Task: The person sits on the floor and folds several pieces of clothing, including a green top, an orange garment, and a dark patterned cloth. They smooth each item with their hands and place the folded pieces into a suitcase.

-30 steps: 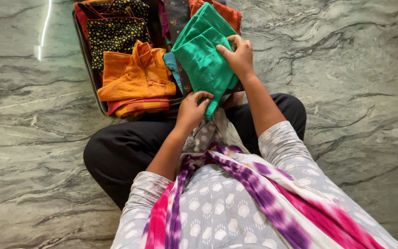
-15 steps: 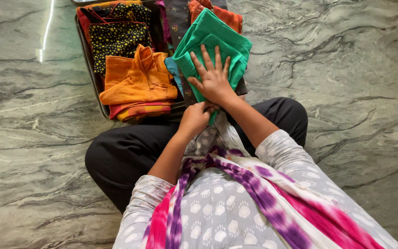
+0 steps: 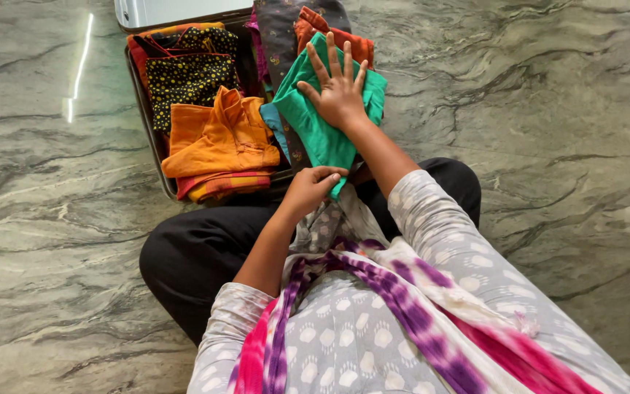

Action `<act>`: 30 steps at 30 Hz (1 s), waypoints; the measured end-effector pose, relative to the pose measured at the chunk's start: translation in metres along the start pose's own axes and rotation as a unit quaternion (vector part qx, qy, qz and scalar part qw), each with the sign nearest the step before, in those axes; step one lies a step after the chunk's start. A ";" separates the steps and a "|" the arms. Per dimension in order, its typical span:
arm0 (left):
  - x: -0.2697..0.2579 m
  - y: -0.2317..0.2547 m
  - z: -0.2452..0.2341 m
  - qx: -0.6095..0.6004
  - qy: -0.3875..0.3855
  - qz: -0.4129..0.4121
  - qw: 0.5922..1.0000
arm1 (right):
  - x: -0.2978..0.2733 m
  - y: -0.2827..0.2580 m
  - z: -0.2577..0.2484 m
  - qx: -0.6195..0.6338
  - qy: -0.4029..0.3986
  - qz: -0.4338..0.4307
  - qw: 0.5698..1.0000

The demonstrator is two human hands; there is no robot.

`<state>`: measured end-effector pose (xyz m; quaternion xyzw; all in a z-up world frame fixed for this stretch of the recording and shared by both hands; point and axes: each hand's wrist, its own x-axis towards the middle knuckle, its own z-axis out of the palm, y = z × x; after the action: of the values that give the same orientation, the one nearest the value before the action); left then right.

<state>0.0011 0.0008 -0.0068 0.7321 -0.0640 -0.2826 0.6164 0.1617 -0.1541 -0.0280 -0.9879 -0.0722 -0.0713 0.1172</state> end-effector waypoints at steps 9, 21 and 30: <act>-0.010 0.005 -0.022 -0.272 -0.047 0.122 0.953 | -0.102 0.012 -0.042 0.272 -0.105 -0.183 0.939; -0.036 0.043 -0.041 -0.275 -0.018 0.231 0.933 | -0.108 0.034 -0.020 0.635 -0.064 0.121 0.760; -0.019 0.043 -0.032 0.301 0.298 0.276 0.863 | -0.092 0.033 -0.042 0.725 -0.108 0.143 0.665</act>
<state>0.0119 0.0272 0.0427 0.8838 -0.1585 0.1637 0.4085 0.0720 -0.2074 -0.0088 -0.5896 0.0290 0.1284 0.7969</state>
